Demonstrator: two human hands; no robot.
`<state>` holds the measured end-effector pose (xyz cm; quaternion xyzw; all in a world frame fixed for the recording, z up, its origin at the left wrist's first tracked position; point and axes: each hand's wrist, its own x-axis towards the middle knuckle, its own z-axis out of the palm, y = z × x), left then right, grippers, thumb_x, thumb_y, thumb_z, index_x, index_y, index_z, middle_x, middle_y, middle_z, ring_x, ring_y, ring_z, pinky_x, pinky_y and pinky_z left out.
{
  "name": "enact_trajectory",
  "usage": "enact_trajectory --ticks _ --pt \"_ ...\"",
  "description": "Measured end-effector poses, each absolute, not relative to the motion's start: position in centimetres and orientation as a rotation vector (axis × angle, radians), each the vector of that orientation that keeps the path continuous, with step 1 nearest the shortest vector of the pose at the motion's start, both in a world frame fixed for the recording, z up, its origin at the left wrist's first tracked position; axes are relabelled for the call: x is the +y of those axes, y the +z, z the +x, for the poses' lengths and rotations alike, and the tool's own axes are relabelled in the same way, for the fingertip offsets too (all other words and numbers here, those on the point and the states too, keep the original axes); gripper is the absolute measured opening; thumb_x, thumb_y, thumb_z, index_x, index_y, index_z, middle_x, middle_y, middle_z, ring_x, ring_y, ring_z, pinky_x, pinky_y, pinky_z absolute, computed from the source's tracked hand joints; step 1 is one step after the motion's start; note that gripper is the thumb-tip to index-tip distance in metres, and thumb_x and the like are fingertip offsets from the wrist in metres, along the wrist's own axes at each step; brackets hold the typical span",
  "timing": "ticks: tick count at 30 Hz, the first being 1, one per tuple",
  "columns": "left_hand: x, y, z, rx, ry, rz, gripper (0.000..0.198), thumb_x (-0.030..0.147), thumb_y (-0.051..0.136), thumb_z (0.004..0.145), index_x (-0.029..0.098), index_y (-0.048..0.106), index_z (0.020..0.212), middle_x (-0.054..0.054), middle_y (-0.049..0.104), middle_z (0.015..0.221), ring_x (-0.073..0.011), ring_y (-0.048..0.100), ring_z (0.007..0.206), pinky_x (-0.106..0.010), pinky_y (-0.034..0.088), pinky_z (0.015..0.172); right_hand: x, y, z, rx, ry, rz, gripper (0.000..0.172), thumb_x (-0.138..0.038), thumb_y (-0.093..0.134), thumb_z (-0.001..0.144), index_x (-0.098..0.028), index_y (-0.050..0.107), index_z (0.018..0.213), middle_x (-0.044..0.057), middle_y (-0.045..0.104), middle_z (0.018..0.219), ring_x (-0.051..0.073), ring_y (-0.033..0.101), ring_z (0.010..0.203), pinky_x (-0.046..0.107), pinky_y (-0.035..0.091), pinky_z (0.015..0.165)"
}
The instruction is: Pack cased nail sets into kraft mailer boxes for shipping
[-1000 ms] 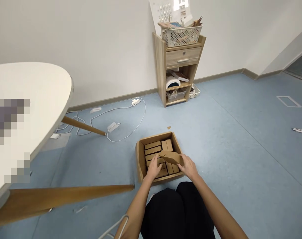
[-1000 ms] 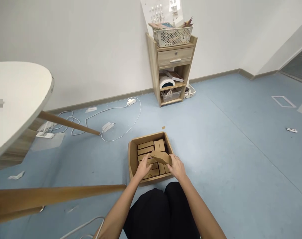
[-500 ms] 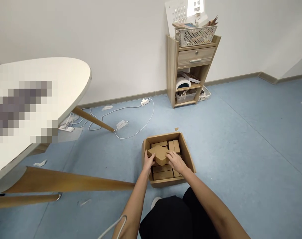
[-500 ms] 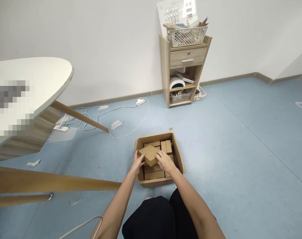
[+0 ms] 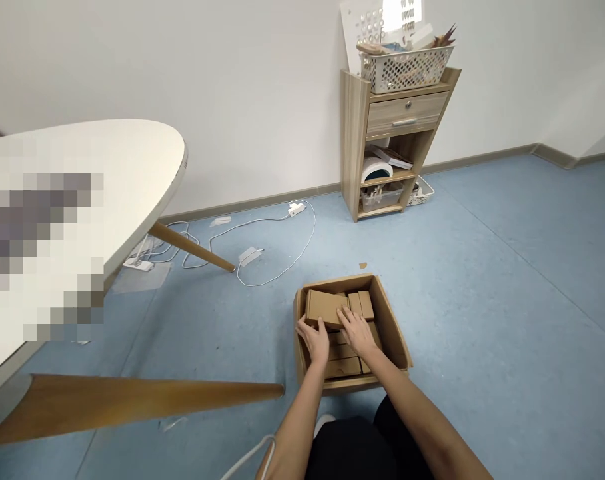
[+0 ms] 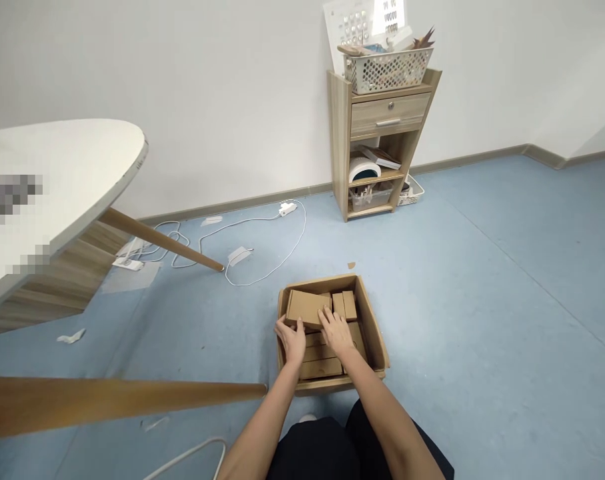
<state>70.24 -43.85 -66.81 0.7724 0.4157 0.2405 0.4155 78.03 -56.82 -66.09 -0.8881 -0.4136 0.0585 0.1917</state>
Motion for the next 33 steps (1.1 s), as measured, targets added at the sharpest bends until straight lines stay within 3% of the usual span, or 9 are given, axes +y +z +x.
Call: enact_trajectory --ticks 5,10,12,15,19,24,30,33 --pt "-44.3 -68.7 69.9 1.039 0.390 2.060 0.051 0.024 0.045 0.091 0.020 0.027 0.138 -0.019 0.039 0.132 -0.0326 0.046 0.127 -0.052 0.042 0.101 -55.9 -69.4 79.3 -1.119 0.243 -2.560 0.061 -0.001 0.041 0.082 -0.025 0.045 0.138 0.013 0.051 0.140 0.025 0.056 0.117 0.043 0.046 0.098" --pt "-43.9 -70.3 70.2 0.947 0.136 2.297 0.079 0.012 0.049 0.076 0.005 0.014 0.146 -0.028 0.017 0.153 -0.0368 0.013 0.145 -0.053 0.024 0.115 -54.9 -70.9 79.6 -1.150 0.182 -2.632 0.058 0.002 0.040 0.081 -0.024 0.051 0.133 0.014 0.054 0.137 0.025 0.057 0.115 0.041 0.050 0.094" --pt "-43.9 -70.4 70.1 0.803 0.108 2.386 0.081 0.011 0.048 0.072 0.004 0.017 0.147 -0.025 0.014 0.156 -0.0358 0.005 0.146 -0.055 0.018 0.117 -54.2 -71.1 79.7 -1.135 0.180 -2.623 0.055 0.001 0.040 0.082 -0.020 0.053 0.130 0.017 0.054 0.135 0.027 0.056 0.115 0.042 0.051 0.092" --pt "-43.9 -70.2 70.1 0.604 -0.095 2.468 0.079 0.011 0.047 0.071 0.008 0.025 0.147 -0.021 0.018 0.157 -0.0343 0.008 0.146 -0.057 0.017 0.116 -52.8 -71.2 80.3 -1.098 0.164 -2.586 0.052 0.000 0.043 0.082 -0.019 0.053 0.130 0.019 0.056 0.133 0.027 0.056 0.115 0.042 0.051 0.092" --pt "-43.6 -68.9 71.2 0.563 -0.495 2.575 0.084 0.014 0.048 0.072 0.012 0.019 0.151 -0.015 0.011 0.159 -0.0323 0.007 0.147 -0.062 0.010 0.115 -51.5 -70.7 81.3 -1.143 0.208 -2.662 0.051 -0.003 0.045 0.083 -0.016 0.052 0.132 0.019 0.055 0.133 0.027 0.054 0.117 0.040 0.049 0.094" --pt "-43.0 -66.0 73.0 0.577 -0.794 2.607 0.084 0.020 0.049 0.075 0.007 0.015 0.151 -0.013 0.003 0.160 -0.0294 0.004 0.147 -0.055 0.014 0.117 -51.5 -68.5 81.2 -1.199 0.352 -2.780 0.051 -0.005 0.042 0.085 -0.014 0.050 0.134 0.019 0.050 0.139 0.026 0.049 0.124 0.038 0.045 0.098" --pt "-44.3 -58.6 71.2 0.534 -0.592 2.592 0.073 0.017 0.046 0.077 0.010 0.029 0.148 -0.013 0.014 0.160 -0.0290 0.007 0.147 -0.047 0.012 0.119 -54.1 -62.0 78.1 -1.128 0.522 -2.748 0.055 -0.009 0.048 0.082 -0.015 0.049 0.137 0.016 0.045 0.145 0.031 0.038 0.133 0.045 0.031 0.109" --pt "-46.0 -51.8 69.3 0.503 -0.521 2.509 0.065 0.019 0.045 0.078 0.011 0.040 0.143 -0.014 0.030 0.154 -0.0285 0.021 0.144 -0.042 0.021 0.117 -55.9 -57.1 75.8 -1.134 0.609 -2.709 0.058 -0.012 0.053 0.077 -0.015 0.051 0.135 0.017 0.047 0.144 0.033 0.037 0.134 0.046 0.025 0.112"
